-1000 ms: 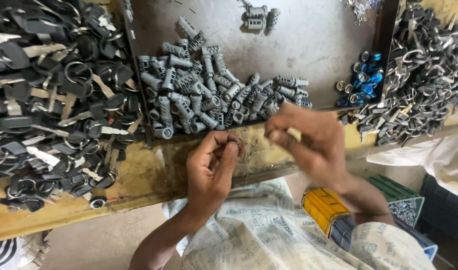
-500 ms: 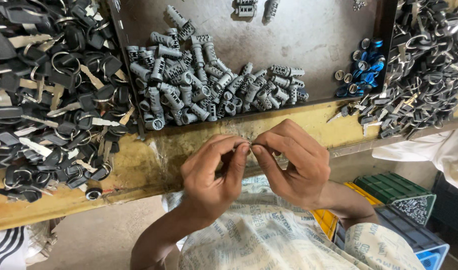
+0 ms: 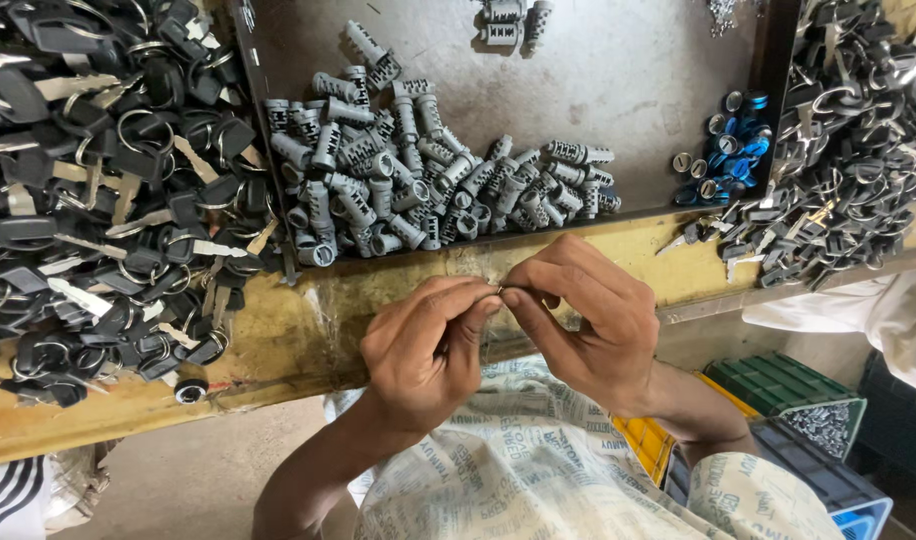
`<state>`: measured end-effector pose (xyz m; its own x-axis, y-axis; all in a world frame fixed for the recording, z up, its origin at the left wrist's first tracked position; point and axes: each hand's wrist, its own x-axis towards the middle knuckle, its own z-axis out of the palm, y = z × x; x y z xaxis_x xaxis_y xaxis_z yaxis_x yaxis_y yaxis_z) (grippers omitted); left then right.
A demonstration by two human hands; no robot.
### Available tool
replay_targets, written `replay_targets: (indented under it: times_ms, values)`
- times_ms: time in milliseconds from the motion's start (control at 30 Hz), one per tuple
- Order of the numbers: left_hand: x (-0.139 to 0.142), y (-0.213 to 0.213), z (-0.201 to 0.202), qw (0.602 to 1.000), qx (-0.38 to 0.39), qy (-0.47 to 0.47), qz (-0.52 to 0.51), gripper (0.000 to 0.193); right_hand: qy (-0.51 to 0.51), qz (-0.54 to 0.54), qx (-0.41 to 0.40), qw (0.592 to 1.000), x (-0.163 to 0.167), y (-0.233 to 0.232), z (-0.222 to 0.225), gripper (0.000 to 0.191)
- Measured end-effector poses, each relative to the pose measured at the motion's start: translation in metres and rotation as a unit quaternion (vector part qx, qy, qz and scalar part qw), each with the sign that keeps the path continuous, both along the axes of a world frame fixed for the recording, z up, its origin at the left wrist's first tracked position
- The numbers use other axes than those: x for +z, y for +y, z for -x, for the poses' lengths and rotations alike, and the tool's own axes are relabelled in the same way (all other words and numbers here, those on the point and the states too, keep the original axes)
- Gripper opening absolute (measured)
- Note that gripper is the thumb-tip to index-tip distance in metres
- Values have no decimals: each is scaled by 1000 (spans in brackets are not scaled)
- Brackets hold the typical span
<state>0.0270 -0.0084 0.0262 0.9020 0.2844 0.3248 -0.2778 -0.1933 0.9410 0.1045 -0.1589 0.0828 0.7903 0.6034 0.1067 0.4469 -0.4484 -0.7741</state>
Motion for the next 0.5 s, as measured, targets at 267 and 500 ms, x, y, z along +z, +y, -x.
replay_targets:
  times_ms: [267,500]
  values:
    - [-13,7,6,994,-11,24,106,17,440,-149,22,886,-6,9,-35,19]
    - [-21,6,23,925,-9,129,356,13,-122,28,204,971,-24,66,-144,12]
